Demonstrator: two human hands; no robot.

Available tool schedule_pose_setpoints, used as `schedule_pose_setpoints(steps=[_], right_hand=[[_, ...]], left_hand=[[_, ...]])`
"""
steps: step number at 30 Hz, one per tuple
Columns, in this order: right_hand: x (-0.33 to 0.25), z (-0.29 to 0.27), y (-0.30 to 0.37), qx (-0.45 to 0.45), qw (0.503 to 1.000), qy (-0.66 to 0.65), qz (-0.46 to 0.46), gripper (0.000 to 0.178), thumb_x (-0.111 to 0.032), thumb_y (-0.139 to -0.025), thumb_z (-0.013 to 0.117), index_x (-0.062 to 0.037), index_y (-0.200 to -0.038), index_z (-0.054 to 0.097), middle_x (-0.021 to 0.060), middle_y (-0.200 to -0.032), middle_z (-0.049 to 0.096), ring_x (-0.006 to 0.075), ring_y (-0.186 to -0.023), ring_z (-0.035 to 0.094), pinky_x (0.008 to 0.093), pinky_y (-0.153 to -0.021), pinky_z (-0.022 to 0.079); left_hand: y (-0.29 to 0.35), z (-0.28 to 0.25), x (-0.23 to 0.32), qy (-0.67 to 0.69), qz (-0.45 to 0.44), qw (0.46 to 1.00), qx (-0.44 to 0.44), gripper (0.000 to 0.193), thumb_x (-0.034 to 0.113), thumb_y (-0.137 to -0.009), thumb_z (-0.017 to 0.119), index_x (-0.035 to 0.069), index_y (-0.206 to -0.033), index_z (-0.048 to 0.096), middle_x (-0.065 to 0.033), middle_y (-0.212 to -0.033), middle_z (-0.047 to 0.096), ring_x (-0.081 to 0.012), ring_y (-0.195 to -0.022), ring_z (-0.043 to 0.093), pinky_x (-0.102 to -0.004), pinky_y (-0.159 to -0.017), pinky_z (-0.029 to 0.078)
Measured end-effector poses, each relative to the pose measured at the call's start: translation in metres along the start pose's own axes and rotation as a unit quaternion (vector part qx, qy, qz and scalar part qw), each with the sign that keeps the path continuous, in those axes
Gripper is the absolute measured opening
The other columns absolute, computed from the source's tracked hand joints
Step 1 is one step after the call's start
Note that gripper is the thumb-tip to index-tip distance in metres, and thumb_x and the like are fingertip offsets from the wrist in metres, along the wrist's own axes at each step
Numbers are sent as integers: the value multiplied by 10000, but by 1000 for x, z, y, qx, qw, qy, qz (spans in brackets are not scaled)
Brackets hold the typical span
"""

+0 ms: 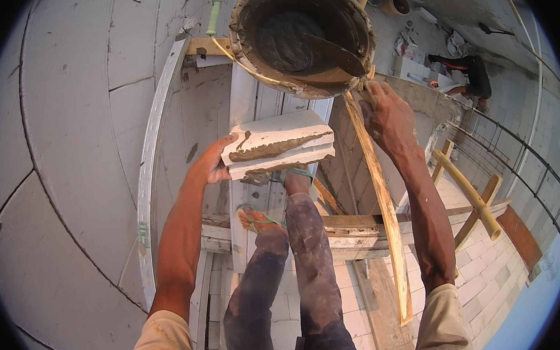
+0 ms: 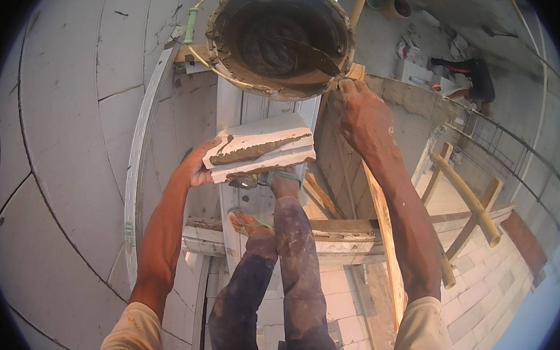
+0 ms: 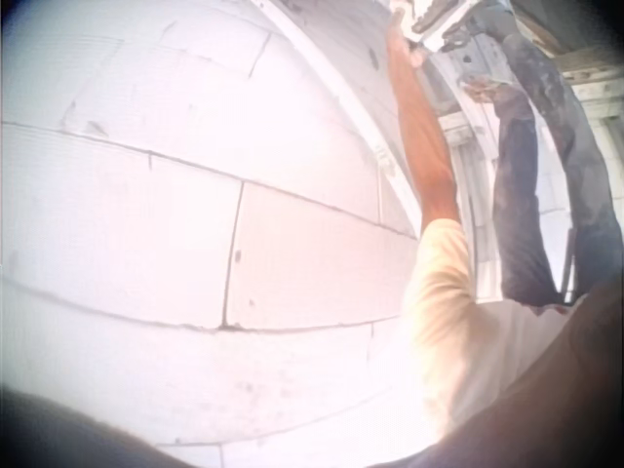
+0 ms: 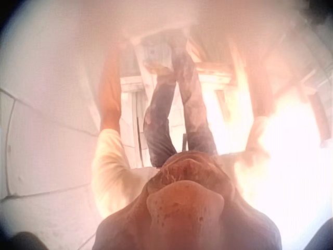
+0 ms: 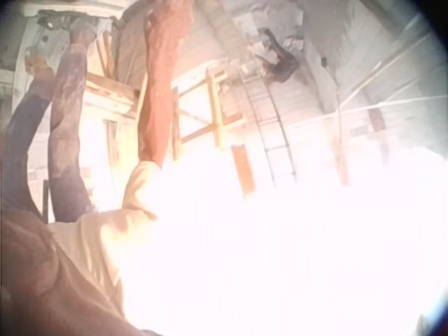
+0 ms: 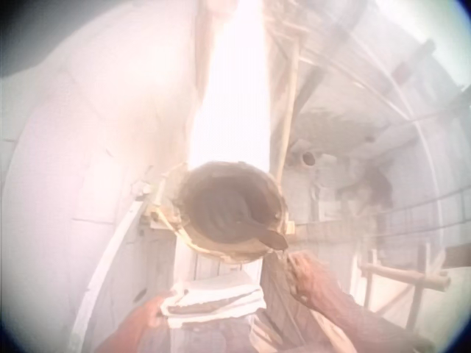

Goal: The person scoops mortar from a bucket using a trowel and applies it to the top of a wall. They measure the wall with a tape measure, pick up a white block, and place it onto the mortar. The person uses a hammer to tap the block into position and continues to apply mortar and lay additional blocks.

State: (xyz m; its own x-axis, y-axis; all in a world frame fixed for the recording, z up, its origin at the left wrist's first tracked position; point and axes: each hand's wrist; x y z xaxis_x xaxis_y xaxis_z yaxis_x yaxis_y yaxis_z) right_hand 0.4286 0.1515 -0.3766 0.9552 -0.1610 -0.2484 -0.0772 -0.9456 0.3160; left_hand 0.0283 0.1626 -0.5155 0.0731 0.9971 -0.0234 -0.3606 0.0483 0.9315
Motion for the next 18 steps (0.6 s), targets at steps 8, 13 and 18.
schedule_pose_setpoints(steps=[8,13,18], right_hand=[[-16,54,-144,-47,977,196,-71,207,-102,-929,604,-36,-1079,730,137,-1115,679,334,-1083,686,443,-839,616],[-16,39,-125,-186,943,225,-159,193,-127,-944,591,-33,-1033,734,129,-1137,668,319,-1058,694,409,-807,616],[-29,5,-132,-276,941,159,-116,171,-94,-841,670,-11,-976,733,175,-905,717,348,-844,738,432,-702,615]], left_hand=[[1,34,60,-368,258,881,150,966,547,-920,702,7,-1603,285,-285,-1478,490,-368,-1371,512,-514,-1110,438],[14,88,121,-88,442,893,15,848,288,-903,784,-50,-1551,354,-236,-1425,550,-304,-1274,584,-454,-1079,489],[17,109,133,-100,446,889,16,586,119,-948,721,-96,-1436,476,-173,-1261,645,-234,-1114,680,-391,-976,598]])
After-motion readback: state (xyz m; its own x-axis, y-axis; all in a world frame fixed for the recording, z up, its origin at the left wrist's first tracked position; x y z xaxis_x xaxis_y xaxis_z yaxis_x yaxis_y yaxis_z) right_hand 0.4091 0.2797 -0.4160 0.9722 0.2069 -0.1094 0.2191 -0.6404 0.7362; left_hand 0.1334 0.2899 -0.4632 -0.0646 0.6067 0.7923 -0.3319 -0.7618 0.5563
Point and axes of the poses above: each hand's wrist, its own y-axis away from the middle knuckle, its own z-axis out of the palm, x = y × z
